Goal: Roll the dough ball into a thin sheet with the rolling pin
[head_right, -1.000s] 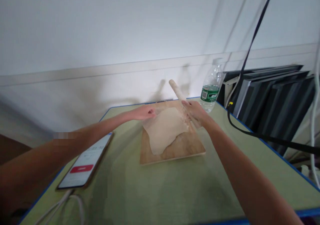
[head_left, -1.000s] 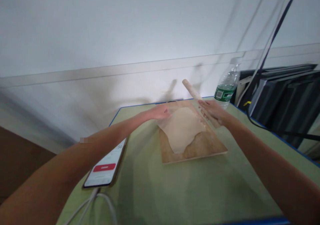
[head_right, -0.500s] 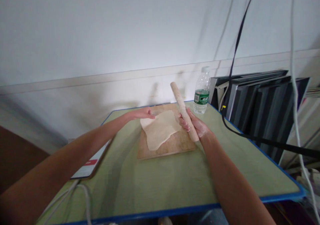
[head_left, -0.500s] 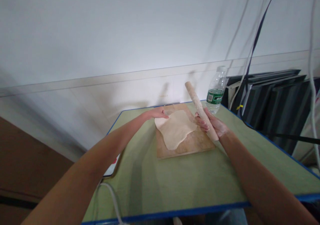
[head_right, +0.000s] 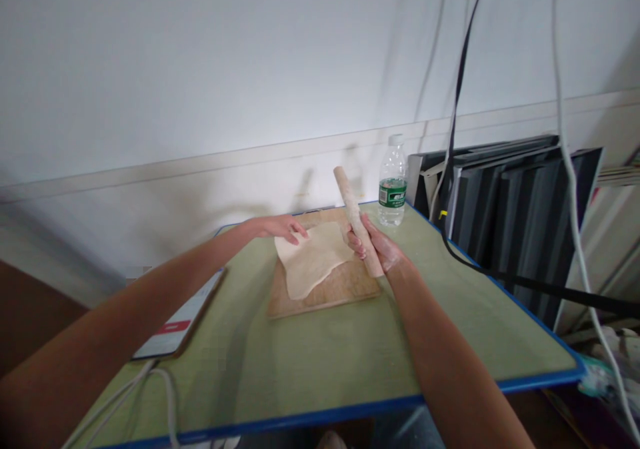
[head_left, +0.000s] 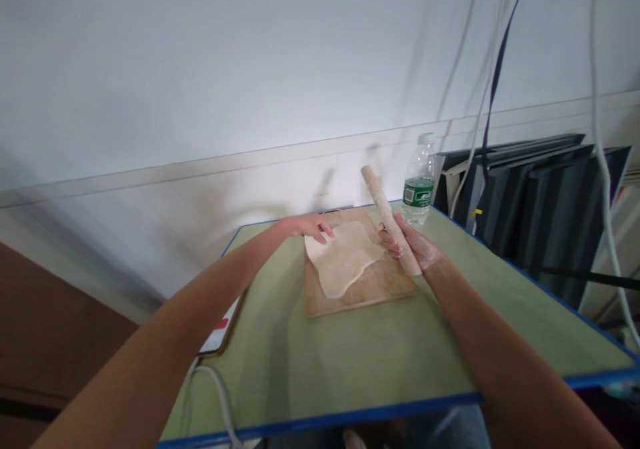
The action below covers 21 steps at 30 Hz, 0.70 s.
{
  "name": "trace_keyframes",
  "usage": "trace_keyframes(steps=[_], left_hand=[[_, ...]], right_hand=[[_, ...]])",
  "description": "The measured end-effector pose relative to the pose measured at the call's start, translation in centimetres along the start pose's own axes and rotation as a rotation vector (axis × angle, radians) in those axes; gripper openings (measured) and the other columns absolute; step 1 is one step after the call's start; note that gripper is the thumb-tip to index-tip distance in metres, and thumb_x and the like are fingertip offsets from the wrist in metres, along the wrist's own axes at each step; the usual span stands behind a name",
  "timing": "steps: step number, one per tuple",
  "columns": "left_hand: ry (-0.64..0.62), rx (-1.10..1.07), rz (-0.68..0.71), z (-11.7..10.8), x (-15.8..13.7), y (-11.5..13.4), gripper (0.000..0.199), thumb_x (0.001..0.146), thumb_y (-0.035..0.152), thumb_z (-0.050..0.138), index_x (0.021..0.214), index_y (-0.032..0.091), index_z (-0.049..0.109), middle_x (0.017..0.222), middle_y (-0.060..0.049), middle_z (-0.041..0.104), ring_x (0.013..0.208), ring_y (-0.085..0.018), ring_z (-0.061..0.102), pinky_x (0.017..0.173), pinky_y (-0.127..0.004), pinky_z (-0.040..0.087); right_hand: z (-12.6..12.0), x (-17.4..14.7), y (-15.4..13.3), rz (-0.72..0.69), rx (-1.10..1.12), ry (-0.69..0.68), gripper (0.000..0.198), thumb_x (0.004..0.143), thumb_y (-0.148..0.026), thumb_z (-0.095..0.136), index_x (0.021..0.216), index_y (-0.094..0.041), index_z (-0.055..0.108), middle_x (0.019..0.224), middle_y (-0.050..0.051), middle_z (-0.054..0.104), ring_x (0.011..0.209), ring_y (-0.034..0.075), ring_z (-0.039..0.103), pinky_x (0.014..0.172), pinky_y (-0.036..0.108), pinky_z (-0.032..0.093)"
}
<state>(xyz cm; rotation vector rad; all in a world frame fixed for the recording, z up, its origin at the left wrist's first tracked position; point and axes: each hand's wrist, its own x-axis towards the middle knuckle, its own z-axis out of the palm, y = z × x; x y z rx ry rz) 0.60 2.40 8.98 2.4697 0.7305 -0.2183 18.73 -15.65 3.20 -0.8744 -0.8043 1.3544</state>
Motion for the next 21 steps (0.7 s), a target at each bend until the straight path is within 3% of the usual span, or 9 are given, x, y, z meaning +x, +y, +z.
trace_keyframes(steps=[4,10,15,21], left_hand=[[-0.006,0.008,-0.089,-0.7,0.2,0.7,0.028,0.060,0.027,0.076,0.086,0.018,0.074,0.104,-0.007,0.072,0.101,-0.022,0.061,0.081,-0.025,0.045],[-0.078,0.063,-0.104,-1.5,0.3,3.2,0.050,0.059,0.026,0.074,0.106,0.012,0.068,0.113,-0.009,0.068,0.104,-0.023,0.058,0.081,-0.024,0.045],[-0.034,0.099,-0.064,-2.8,-1.3,7.0,0.053,0.062,0.021,0.067,0.115,0.016,0.066,0.103,-0.003,0.071,0.093,-0.020,0.061,0.077,-0.024,0.046],[0.072,-0.091,-0.014,-3.5,-4.7,12.6,0.048,0.068,0.013,0.066,0.116,0.016,0.065,0.098,-0.003,0.071,0.089,-0.016,0.064,0.076,-0.025,0.049]], right_hand=[[0.0,0.2,0.1,0.033,0.095,0.002,0.054,0.099,-0.044,0.011,0.073,-0.018,0.051,0.051,-0.006,0.033,0.037,0.006,0.024,0.032,0.013,0.025],[-0.9,0.8,0.4,0.014,0.159,-0.056,0.053,0.098,-0.050,0.018,0.075,-0.017,0.053,0.051,-0.006,0.034,0.037,0.005,0.025,0.031,0.012,0.026],[-1.5,1.0,0.5,-0.026,0.204,-0.101,0.052,0.095,-0.055,0.026,0.075,-0.017,0.054,0.052,-0.007,0.034,0.038,0.004,0.025,0.031,0.012,0.027],[-1.4,0.2,-0.1,-0.136,0.189,-0.110,0.047,0.094,-0.057,0.031,0.076,-0.020,0.053,0.055,-0.008,0.027,0.040,0.006,0.014,0.033,0.013,0.020]])
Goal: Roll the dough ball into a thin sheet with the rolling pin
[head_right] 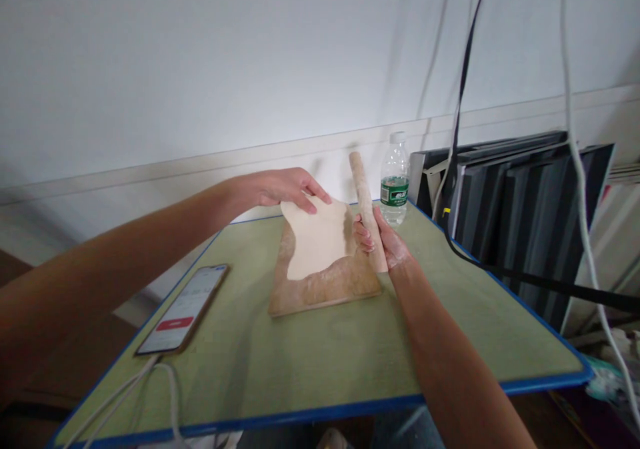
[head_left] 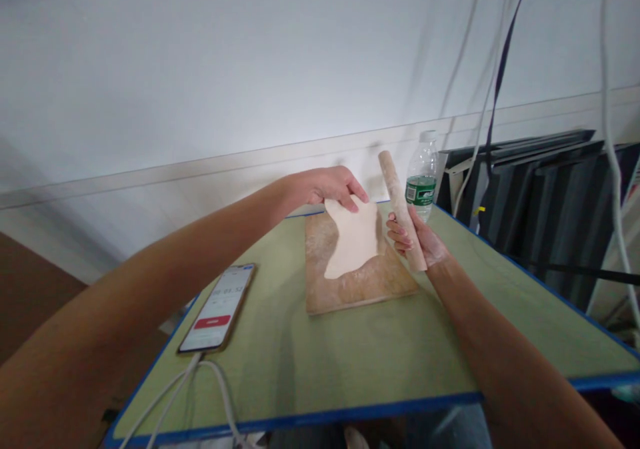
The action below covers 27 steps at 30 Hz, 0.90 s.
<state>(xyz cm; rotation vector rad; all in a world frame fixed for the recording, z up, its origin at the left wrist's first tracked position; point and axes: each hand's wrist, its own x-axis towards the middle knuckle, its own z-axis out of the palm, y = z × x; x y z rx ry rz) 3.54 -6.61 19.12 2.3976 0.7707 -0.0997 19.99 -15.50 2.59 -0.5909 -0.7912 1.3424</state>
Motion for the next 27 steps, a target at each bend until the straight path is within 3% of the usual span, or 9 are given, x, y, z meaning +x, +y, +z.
trace_keyframes(steps=[4,8,12,15,19,24,27], left_hand=[[0.210,-0.245,0.097,0.1,-2.1,2.0,0.043,0.072,0.006,0.064,0.115,0.011,0.064,0.095,-0.004,0.070,0.091,-0.016,0.066,0.081,-0.029,0.050],[0.461,-0.458,0.121,1.7,-4.4,-0.5,0.046,0.074,0.007,0.063,0.120,0.011,0.060,0.104,-0.005,0.069,0.089,-0.016,0.067,0.080,-0.029,0.053],[0.347,-0.470,-0.132,4.4,-6.9,-7.3,0.049,0.073,0.015,0.064,0.121,0.015,0.057,0.122,-0.012,0.063,0.085,-0.019,0.069,0.070,-0.031,0.056],[0.276,-0.178,-0.297,5.0,-7.2,-11.7,0.049,0.068,0.014,0.069,0.116,0.013,0.059,0.125,-0.017,0.060,0.086,-0.020,0.068,0.077,-0.034,0.055],[0.307,0.102,-0.086,4.7,-4.1,-13.2,0.031,0.072,0.016,0.063,0.103,0.014,0.062,0.109,-0.010,0.068,0.094,-0.022,0.066,0.081,-0.034,0.052],[0.204,0.244,0.260,7.0,2.9,-10.4,0.027,0.081,0.026,0.061,0.105,0.012,0.060,0.114,-0.011,0.065,0.104,-0.021,0.060,0.087,-0.029,0.046],[0.117,0.394,0.266,8.8,6.5,-8.6,0.035,0.085,0.040,0.059,0.105,0.011,0.060,0.110,-0.012,0.066,0.097,-0.020,0.061,0.082,-0.027,0.045]], right_hand=[[0.4,-0.7,-0.8,-0.127,-0.110,0.040,0.047,0.093,-0.060,0.028,0.077,-0.022,0.051,0.058,-0.007,0.022,0.044,0.009,0.007,0.033,0.017,0.011],[0.5,-1.2,-1.2,-0.228,-0.268,0.097,0.047,0.091,-0.063,0.026,0.075,-0.024,0.048,0.059,-0.007,0.021,0.046,0.010,0.007,0.036,0.021,0.010],[0.3,-1.0,-0.9,-0.196,-0.319,0.123,0.047,0.092,-0.061,0.025,0.073,-0.024,0.048,0.059,-0.007,0.020,0.046,0.010,0.008,0.038,0.021,0.010],[0.1,-0.8,-0.5,-0.147,-0.320,0.119,0.047,0.090,-0.063,0.031,0.071,-0.024,0.050,0.058,-0.007,0.021,0.045,0.010,0.010,0.037,0.021,0.011],[-0.4,-0.6,-0.3,-0.106,-0.228,0.123,0.046,0.091,-0.060,0.031,0.073,-0.023,0.052,0.058,-0.007,0.021,0.045,0.009,0.010,0.035,0.019,0.013],[-1.4,-0.4,-0.1,-0.048,-0.045,0.094,0.047,0.095,-0.055,0.029,0.076,-0.021,0.055,0.057,-0.007,0.026,0.042,0.007,0.015,0.033,0.013,0.020],[-1.9,-0.2,0.1,-0.017,0.005,0.046,0.044,0.093,-0.056,0.035,0.078,-0.020,0.056,0.055,-0.007,0.030,0.041,0.006,0.022,0.033,0.011,0.027]])
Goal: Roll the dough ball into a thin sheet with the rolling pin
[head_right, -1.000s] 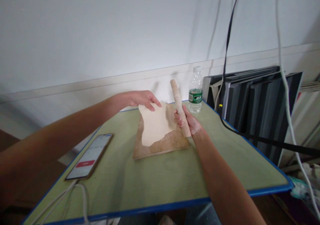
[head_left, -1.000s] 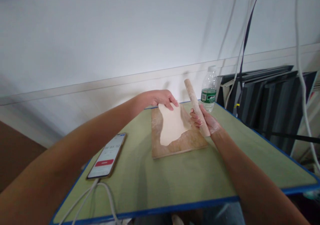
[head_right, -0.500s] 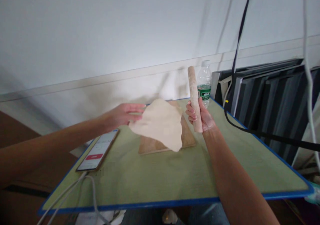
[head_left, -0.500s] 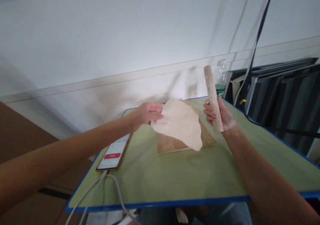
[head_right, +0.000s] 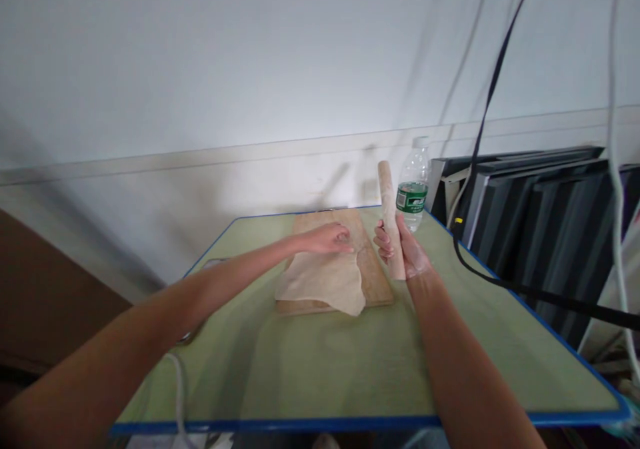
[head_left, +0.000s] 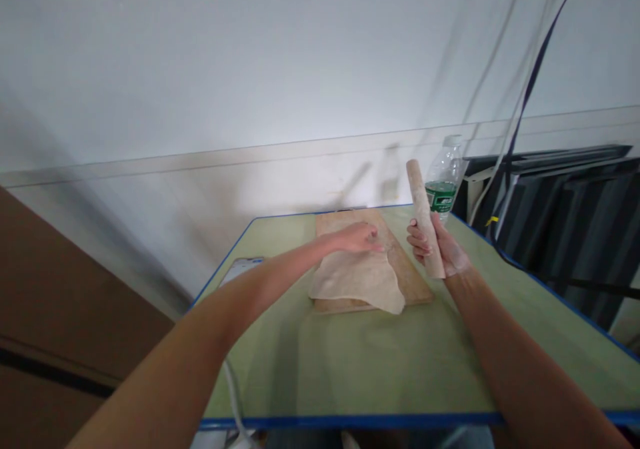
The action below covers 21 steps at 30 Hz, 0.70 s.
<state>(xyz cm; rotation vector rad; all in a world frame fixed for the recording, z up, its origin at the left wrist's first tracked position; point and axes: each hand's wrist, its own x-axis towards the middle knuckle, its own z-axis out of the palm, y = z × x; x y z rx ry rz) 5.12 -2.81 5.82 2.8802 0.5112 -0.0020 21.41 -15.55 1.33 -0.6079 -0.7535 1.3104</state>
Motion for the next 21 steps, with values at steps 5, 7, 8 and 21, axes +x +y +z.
trace_keyframes(steps=[5,7,8,21], left_hand=[[-0.093,0.158,-0.110,0.6,2.6,0.9,0.057,0.094,0.056,0.032,0.096,0.010,0.065,0.096,-0.012,0.069,0.083,-0.020,0.064,0.069,-0.027,0.043],[-0.088,0.200,-0.093,0.6,2.4,0.9,0.058,0.095,0.053,0.030,0.090,0.010,0.068,0.090,-0.014,0.070,0.082,-0.022,0.065,0.067,-0.028,0.043],[-0.062,0.225,-0.069,0.6,2.2,0.8,0.056,0.095,0.051,0.032,0.089,0.009,0.069,0.089,-0.014,0.070,0.083,-0.023,0.065,0.067,-0.028,0.043],[0.314,0.319,-0.250,-0.8,2.9,-0.9,0.044,0.096,0.043,0.038,0.112,0.010,0.064,0.111,-0.018,0.066,0.105,-0.029,0.061,0.082,-0.034,0.045]], right_hand=[[-0.2,0.3,0.2,0.008,0.023,-0.022,0.044,0.093,-0.057,0.036,0.079,-0.019,0.055,0.055,-0.007,0.033,0.040,0.005,0.025,0.033,0.011,0.029],[0.1,0.3,0.1,0.005,-0.011,-0.014,0.044,0.092,-0.057,0.036,0.079,-0.020,0.054,0.055,-0.007,0.032,0.040,0.005,0.024,0.033,0.011,0.028],[0.2,0.2,0.1,0.002,-0.035,-0.002,0.044,0.092,-0.058,0.036,0.078,-0.020,0.054,0.055,-0.007,0.030,0.040,0.006,0.023,0.033,0.012,0.027],[1.7,0.2,-0.1,-0.021,-0.288,0.083,0.044,0.090,-0.063,0.031,0.076,-0.024,0.046,0.057,-0.007,0.022,0.043,0.010,0.014,0.034,0.019,0.018]])
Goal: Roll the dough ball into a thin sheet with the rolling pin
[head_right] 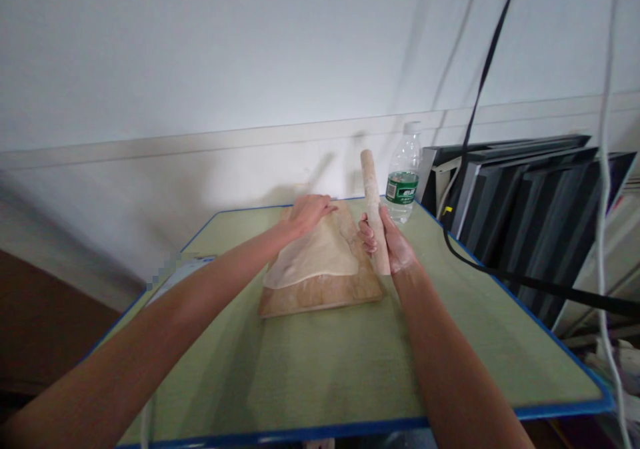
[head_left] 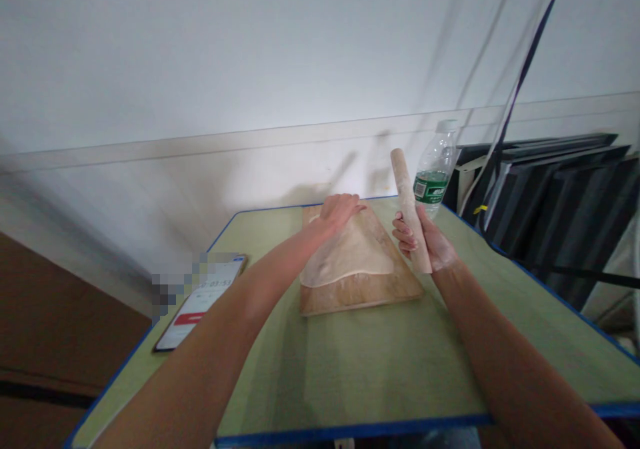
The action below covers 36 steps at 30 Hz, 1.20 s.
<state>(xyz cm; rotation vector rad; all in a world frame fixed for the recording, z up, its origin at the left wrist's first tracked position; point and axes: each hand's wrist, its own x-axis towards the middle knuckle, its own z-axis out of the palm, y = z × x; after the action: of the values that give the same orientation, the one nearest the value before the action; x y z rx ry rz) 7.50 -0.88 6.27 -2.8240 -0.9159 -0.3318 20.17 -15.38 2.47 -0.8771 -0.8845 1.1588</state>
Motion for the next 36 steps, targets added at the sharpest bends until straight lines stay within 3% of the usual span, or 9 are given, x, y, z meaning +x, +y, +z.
trace_keyframes(steps=[3,6,10,21,27,30,33,36], left_hand=[[0.038,-0.068,-0.147,0.9,0.1,-1.0,0.051,0.097,0.044,0.031,0.128,0.007,0.050,0.128,-0.020,0.056,0.120,-0.027,0.052,0.094,-0.034,0.042],[-0.131,-0.138,-0.099,2.4,-1.2,-0.4,0.055,0.099,0.046,0.021,0.136,0.011,0.043,0.144,-0.017,0.042,0.135,-0.026,0.037,0.106,-0.037,0.032],[-0.227,-0.172,-0.014,3.4,-4.0,0.9,0.063,0.098,0.049,0.014,0.143,0.011,0.035,0.153,-0.018,0.026,0.142,-0.030,0.023,0.112,-0.043,0.022],[-0.266,-0.134,0.087,1.6,-11.5,0.3,0.063,0.098,0.049,0.016,0.149,0.012,0.018,0.156,-0.014,0.014,0.145,-0.026,0.012,0.116,-0.045,0.017],[-0.390,-0.064,0.256,-0.7,-14.5,-1.6,0.069,0.097,0.048,0.024,0.147,0.000,0.018,0.154,-0.022,0.011,0.144,-0.027,0.010,0.116,-0.041,0.018],[-0.385,-0.047,0.329,-2.0,-15.4,-2.3,0.067,0.097,0.046,0.028,0.143,-0.003,0.028,0.151,-0.025,0.020,0.143,-0.027,0.019,0.115,-0.037,0.023],[-0.355,-0.039,0.303,-3.2,-15.7,-2.2,0.060,0.097,0.045,0.028,0.135,0.002,0.044,0.146,-0.023,0.036,0.138,-0.025,0.033,0.113,-0.034,0.028],[-0.162,-0.014,0.268,-4.0,-15.1,-1.5,0.053,0.097,0.042,0.030,0.133,0.007,0.047,0.148,-0.019,0.036,0.140,-0.023,0.030,0.114,-0.034,0.026]], right_hand=[[-0.2,0.1,0.1,0.001,0.010,-0.018,0.043,0.088,-0.064,0.035,0.077,-0.024,0.047,0.056,-0.007,0.024,0.042,0.009,0.017,0.033,0.019,0.022],[-0.4,0.3,0.2,-0.023,-0.035,-0.017,0.045,0.087,-0.066,0.036,0.076,-0.024,0.047,0.056,-0.007,0.025,0.042,0.009,0.018,0.033,0.019,0.022],[-0.3,0.3,0.2,-0.048,-0.148,0.011,0.049,0.086,-0.070,0.030,0.072,-0.025,0.045,0.057,-0.007,0.023,0.043,0.010,0.016,0.033,0.020,0.020],[0.1,-0.2,-0.3,-0.053,-0.296,0.028,0.049,0.085,-0.070,0.026,0.077,-0.026,0.046,0.060,-0.005,0.030,0.045,0.011,0.019,0.037,0.023,0.017],[1.2,0.1,-0.1,-0.037,-0.300,0.073,0.042,0.075,-0.063,0.056,0.086,-0.023,0.053,0.059,-0.004,0.046,0.044,0.010,0.037,0.039,0.023,0.030],[2.0,0.2,0.2,-0.175,-0.660,0.181,0.033,0.079,-0.054,0.059,0.077,-0.022,0.051,0.059,-0.002,0.051,0.050,0.013,0.046,0.047,0.026,0.035],[2.9,-0.3,0.2,-0.277,-1.269,0.322,0.021,0.087,-0.042,0.052,0.087,-0.021,0.055,0.075,0.004,0.062,0.065,0.019,0.056,0.055,0.028,0.036],[4.0,-0.9,0.4,-0.253,-1.751,0.257,0.020,0.091,-0.037,0.048,0.101,-0.024,0.057,0.098,0.007,0.067,0.082,0.024,0.063,0.060,0.030,0.037]])
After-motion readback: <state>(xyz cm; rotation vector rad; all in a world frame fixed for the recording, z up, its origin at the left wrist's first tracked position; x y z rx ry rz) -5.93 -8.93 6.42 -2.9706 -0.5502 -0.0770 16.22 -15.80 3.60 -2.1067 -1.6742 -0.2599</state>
